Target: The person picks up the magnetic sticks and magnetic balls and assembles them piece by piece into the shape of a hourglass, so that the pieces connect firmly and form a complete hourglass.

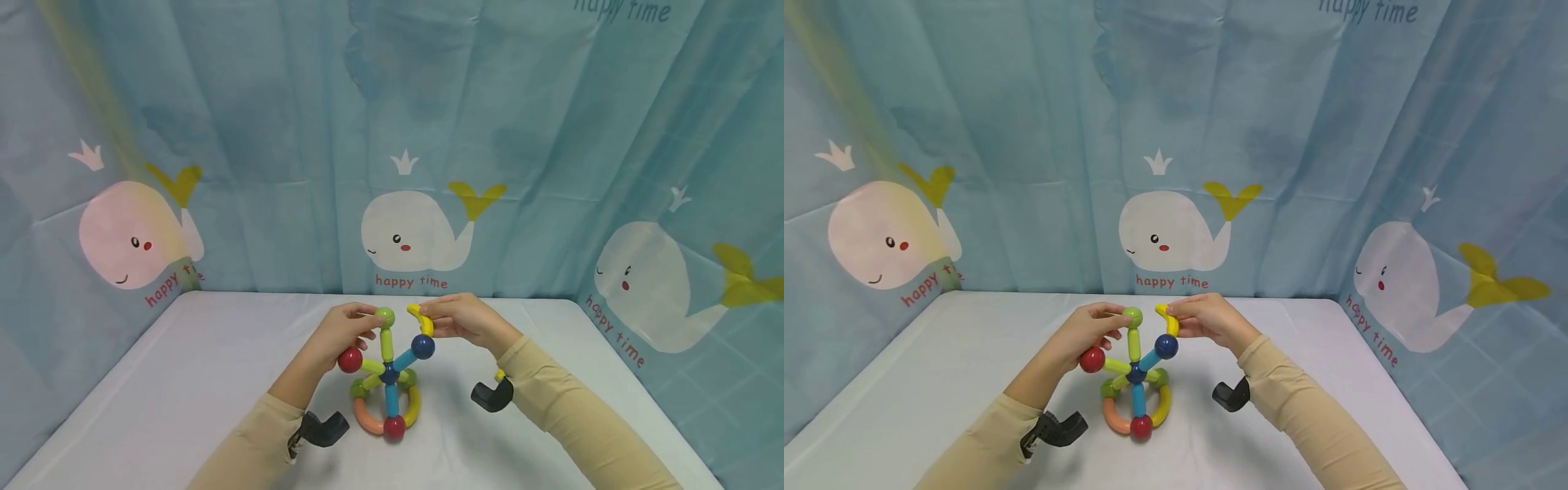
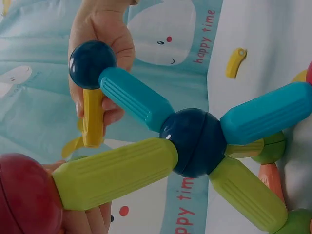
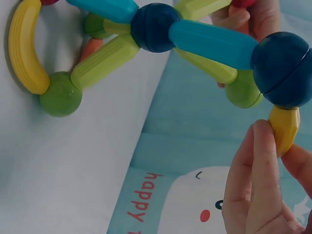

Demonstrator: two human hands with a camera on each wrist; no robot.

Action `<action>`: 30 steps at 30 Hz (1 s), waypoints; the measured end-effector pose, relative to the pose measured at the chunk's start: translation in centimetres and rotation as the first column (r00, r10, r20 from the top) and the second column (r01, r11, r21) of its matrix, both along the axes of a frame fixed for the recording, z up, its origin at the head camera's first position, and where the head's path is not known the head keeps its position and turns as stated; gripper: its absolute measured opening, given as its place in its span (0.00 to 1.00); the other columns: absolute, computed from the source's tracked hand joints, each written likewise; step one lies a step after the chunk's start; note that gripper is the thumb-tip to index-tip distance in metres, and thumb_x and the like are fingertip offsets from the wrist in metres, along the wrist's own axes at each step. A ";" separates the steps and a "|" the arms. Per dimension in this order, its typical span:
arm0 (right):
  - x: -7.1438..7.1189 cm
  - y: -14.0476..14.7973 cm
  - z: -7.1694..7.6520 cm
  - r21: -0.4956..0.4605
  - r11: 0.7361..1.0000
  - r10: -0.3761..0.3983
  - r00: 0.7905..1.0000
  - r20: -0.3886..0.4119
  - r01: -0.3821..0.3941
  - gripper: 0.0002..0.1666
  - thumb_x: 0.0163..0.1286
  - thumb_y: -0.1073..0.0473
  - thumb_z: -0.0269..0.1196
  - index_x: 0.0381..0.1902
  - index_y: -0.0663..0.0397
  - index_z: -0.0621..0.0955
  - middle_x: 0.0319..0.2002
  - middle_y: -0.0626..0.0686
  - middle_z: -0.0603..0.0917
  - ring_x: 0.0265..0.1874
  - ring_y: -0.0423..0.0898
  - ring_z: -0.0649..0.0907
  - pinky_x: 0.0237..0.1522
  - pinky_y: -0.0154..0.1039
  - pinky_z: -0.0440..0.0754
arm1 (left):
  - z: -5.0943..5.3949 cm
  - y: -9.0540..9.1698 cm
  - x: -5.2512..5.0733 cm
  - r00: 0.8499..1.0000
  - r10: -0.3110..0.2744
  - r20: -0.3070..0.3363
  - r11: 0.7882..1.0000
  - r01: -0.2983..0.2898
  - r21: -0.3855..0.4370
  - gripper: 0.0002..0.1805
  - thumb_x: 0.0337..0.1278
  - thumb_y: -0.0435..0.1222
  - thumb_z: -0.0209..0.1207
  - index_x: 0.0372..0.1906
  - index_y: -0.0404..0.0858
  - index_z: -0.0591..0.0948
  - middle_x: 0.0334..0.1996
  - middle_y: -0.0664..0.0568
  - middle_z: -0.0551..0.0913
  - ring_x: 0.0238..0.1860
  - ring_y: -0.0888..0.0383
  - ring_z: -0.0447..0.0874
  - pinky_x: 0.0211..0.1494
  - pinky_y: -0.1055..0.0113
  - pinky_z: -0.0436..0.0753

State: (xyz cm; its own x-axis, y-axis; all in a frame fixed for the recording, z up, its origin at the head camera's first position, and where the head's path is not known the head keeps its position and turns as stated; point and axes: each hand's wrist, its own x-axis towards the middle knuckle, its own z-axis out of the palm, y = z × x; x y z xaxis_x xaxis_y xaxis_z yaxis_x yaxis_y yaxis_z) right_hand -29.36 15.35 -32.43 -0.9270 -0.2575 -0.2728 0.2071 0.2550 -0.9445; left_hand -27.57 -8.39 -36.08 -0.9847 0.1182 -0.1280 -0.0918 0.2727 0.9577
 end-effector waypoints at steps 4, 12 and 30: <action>-0.1 -0.1 -0.1 -0.006 1.000 -0.003 1.000 0.006 0.004 0.23 0.70 0.56 0.64 0.57 0.65 0.81 0.46 0.59 0.86 0.35 0.44 0.89 0.46 0.41 0.87 | 0.0 0.3 0.0 1.000 0.011 -0.004 1.000 -0.011 -0.005 0.24 0.59 0.47 0.66 0.56 0.37 0.80 0.46 0.42 0.83 0.36 0.55 0.83 0.37 0.66 0.86; 0.1 -0.8 0.0 0.004 1.000 0.030 0.999 0.012 -0.030 0.22 0.69 0.56 0.64 0.55 0.65 0.82 0.41 0.56 0.87 0.34 0.43 0.88 0.41 0.39 0.88 | 0.2 0.5 0.3 1.000 0.022 0.009 1.000 -0.021 -0.006 0.25 0.58 0.48 0.66 0.56 0.38 0.79 0.43 0.43 0.82 0.32 0.55 0.81 0.33 0.69 0.85; 0.3 -1.0 -0.5 0.054 0.998 0.042 0.999 -0.015 -0.041 0.20 0.68 0.55 0.64 0.50 0.64 0.84 0.42 0.58 0.88 0.34 0.44 0.87 0.45 0.40 0.88 | 0.5 0.9 0.5 1.000 0.013 0.010 1.000 -0.013 -0.005 0.25 0.61 0.47 0.64 0.59 0.38 0.77 0.47 0.40 0.82 0.27 0.57 0.82 0.34 0.65 0.87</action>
State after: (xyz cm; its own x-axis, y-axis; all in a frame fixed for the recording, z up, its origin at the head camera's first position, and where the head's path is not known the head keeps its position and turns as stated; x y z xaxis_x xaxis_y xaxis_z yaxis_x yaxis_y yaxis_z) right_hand -29.02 14.31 -32.90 -0.9203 -0.2812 -0.2722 0.1801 0.3133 -0.9324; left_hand -27.02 -7.47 -35.63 -0.9847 0.1049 -0.1389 -0.1053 0.2761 0.9553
